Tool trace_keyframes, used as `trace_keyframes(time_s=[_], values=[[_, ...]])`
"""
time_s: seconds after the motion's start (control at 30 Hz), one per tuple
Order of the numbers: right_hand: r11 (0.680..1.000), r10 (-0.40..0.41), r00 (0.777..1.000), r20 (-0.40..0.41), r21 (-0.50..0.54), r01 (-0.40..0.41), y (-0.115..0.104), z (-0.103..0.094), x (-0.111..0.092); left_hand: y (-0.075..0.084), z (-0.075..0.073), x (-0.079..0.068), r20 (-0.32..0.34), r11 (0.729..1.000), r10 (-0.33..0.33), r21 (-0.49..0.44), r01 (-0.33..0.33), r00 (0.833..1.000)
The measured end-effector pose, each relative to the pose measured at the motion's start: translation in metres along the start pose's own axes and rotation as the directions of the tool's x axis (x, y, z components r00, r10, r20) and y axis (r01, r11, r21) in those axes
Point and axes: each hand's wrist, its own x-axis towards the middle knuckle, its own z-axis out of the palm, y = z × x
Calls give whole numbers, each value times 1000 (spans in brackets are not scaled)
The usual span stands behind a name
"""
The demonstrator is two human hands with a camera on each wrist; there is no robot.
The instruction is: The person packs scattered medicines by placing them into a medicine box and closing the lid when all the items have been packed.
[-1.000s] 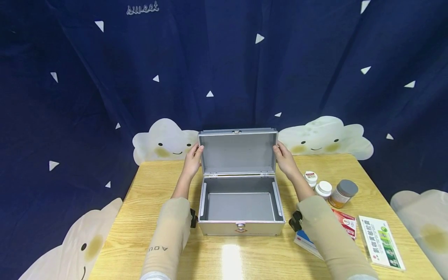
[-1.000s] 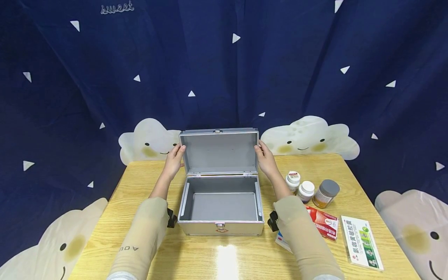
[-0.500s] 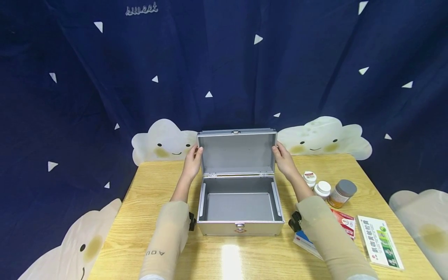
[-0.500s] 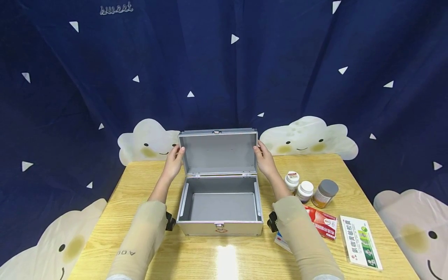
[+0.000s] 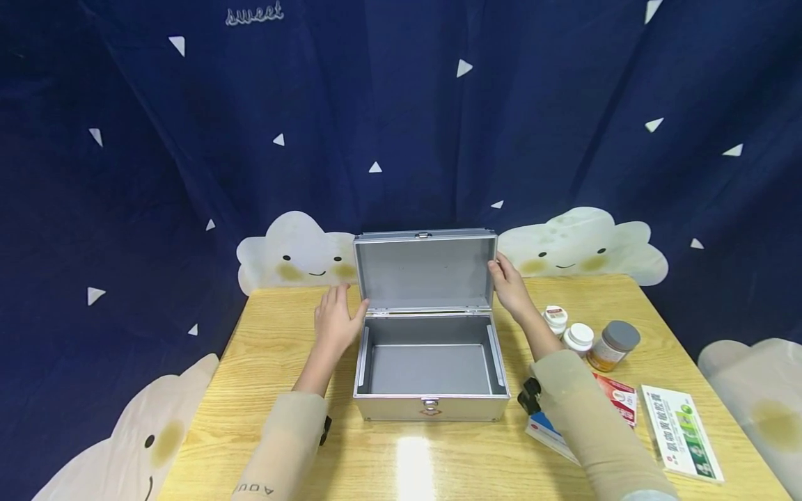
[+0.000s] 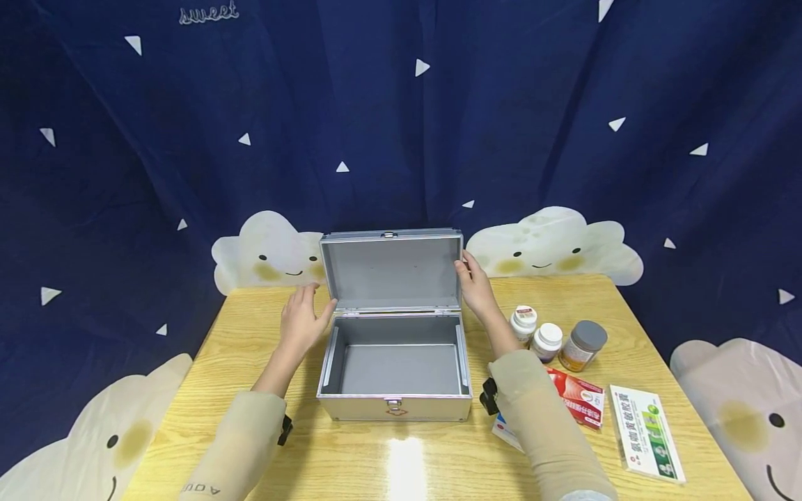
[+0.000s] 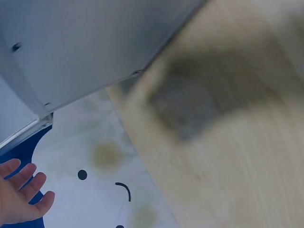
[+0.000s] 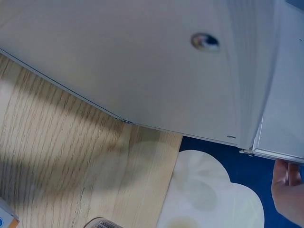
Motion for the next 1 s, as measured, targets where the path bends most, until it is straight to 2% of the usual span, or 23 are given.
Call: trace_keyframes(time_s=[0.1,0.23,0.33,0.53,0.8,1.0], values=[[1000,-2,1000,5,10,2,-1,0,0,-5,2,-11,31,995,24,94,-27,999],[1000,4,1000,11,21,-4,-22,-1,-10,-10,4,-24,95,980,24,194,-43,995],[1000,7,1000,16,23,-8,-32,-1,-13,-10,4,-32,153,971,22,233,-57,988],[1000,7,1000,9,22,-7,-2,-1,1,-7,4,-46,240,953,24,289,-95,970],[1000,-3,1000,9,13,3,0,-1,0,-5,6,-58,279,933,40,333,-136,959],[1000,-11,1000,6,23,11,1,0,0,-5,4,-63,295,939,46,314,-142,954]])
